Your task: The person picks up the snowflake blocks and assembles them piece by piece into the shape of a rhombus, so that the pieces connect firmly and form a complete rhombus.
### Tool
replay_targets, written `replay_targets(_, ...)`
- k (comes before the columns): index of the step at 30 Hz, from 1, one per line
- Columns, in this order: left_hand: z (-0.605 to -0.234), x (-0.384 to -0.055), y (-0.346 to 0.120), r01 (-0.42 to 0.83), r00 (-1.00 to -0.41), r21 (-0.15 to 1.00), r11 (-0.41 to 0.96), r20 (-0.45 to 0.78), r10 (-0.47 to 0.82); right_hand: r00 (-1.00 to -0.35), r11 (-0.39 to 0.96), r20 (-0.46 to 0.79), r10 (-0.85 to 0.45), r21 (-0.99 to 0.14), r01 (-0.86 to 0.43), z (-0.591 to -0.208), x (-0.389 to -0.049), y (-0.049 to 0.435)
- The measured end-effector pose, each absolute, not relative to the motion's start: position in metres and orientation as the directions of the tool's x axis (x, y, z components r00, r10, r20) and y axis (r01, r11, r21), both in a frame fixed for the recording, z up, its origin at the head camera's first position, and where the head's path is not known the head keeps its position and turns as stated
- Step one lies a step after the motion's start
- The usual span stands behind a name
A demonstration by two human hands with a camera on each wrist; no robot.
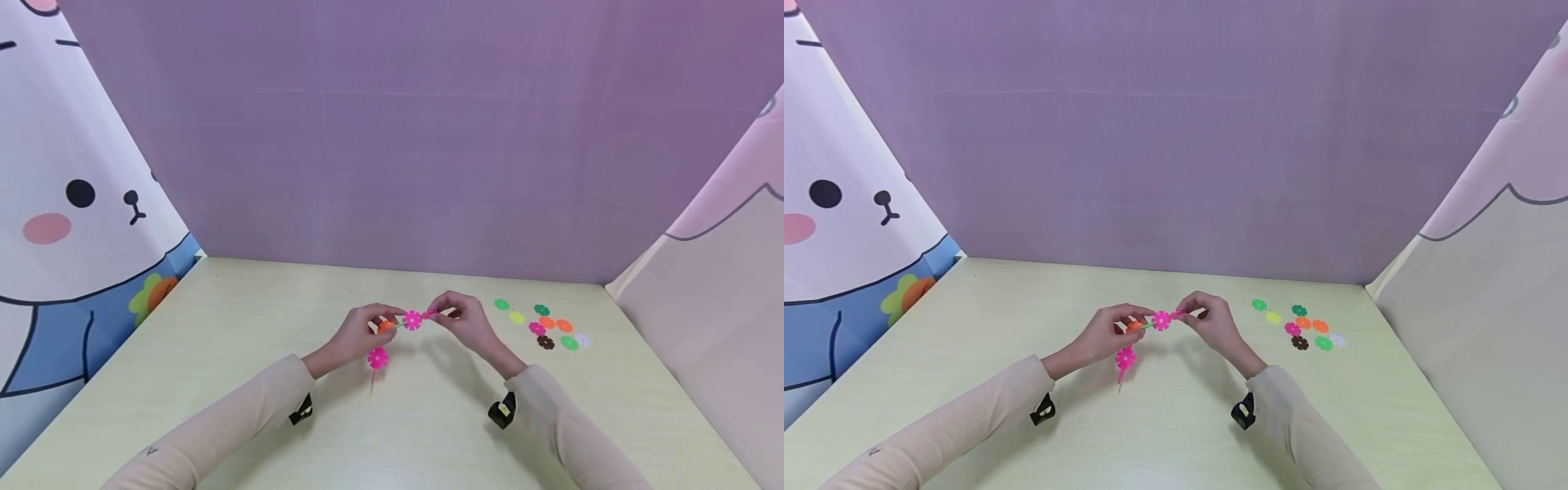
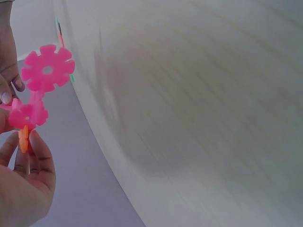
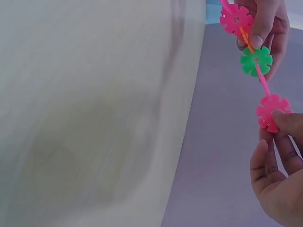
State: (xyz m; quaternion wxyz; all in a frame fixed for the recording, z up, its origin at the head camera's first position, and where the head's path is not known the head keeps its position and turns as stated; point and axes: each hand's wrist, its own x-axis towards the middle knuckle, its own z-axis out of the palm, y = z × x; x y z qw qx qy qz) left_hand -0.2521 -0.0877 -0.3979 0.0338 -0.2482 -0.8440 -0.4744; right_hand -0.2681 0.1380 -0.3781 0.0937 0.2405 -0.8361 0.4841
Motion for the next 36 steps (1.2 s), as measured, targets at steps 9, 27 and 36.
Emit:
replay_targets(9,-0.398,-0.253,-0.086,0.460,-0.873,0.784,0.418,0.311,0.377,-0.865,0.419,0.384,-0.323,-0.761,-0.495,-0.380,-0.268,0.133)
replay_targets(27,-0.398,-0.253,-0.083,0.402,-0.909,0.816,0.415,0.302,0.288,-0.863,0.403,0.412,-0.294,-0.765,-0.503,-0.348,-0.240,0.116)
replay_targets(36,-0.398,-0.251,-0.082,0.401,-0.908,0.811,0.426,0.293,0.299,-0.824,0.385,0.448,-0.348,-0.733,-0.561,-0.347,-0.241,0.117)
